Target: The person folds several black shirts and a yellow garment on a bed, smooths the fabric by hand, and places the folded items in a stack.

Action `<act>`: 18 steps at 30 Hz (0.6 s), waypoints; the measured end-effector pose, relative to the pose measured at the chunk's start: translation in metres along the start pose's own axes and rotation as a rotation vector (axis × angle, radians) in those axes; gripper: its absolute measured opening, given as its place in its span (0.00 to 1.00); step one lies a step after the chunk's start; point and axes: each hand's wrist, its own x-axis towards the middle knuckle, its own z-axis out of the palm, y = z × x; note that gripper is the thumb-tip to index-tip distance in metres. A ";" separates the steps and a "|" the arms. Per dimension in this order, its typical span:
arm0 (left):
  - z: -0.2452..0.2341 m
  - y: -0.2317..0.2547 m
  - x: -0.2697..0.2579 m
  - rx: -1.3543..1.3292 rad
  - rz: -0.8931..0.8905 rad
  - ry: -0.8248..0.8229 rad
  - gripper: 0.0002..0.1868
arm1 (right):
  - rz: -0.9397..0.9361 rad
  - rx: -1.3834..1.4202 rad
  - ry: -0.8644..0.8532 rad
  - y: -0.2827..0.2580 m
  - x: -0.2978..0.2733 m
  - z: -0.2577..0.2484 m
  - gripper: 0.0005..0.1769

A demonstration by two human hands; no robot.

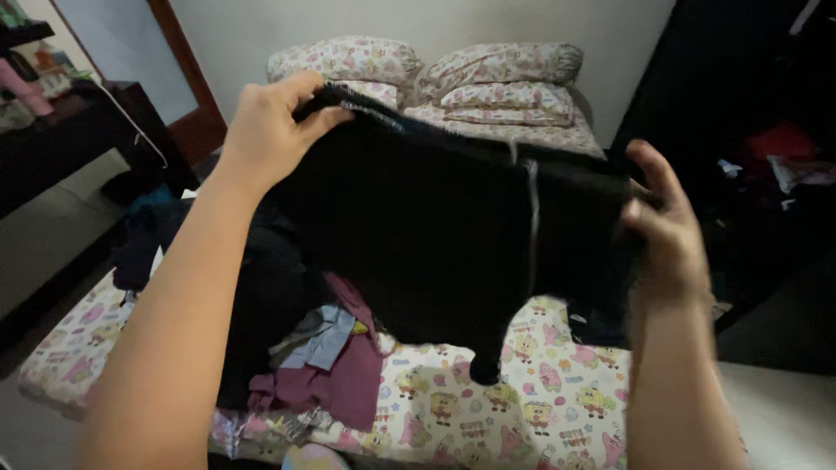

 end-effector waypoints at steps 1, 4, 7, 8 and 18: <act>-0.001 0.003 0.006 -0.004 0.007 -0.003 0.17 | 0.047 0.277 0.177 0.018 -0.001 0.003 0.28; 0.001 0.004 0.019 0.095 -0.112 -0.025 0.17 | 0.659 0.274 0.649 0.108 -0.010 0.025 0.43; 0.006 -0.004 0.025 0.271 -0.008 0.030 0.22 | 0.831 0.578 0.288 0.183 -0.072 0.070 0.56; 0.007 -0.007 0.020 0.286 0.035 0.023 0.24 | 0.954 0.829 0.109 0.191 -0.093 0.071 0.63; 0.001 0.010 -0.002 0.190 -0.070 -0.076 0.28 | 0.650 0.149 -0.214 0.178 -0.049 0.055 0.38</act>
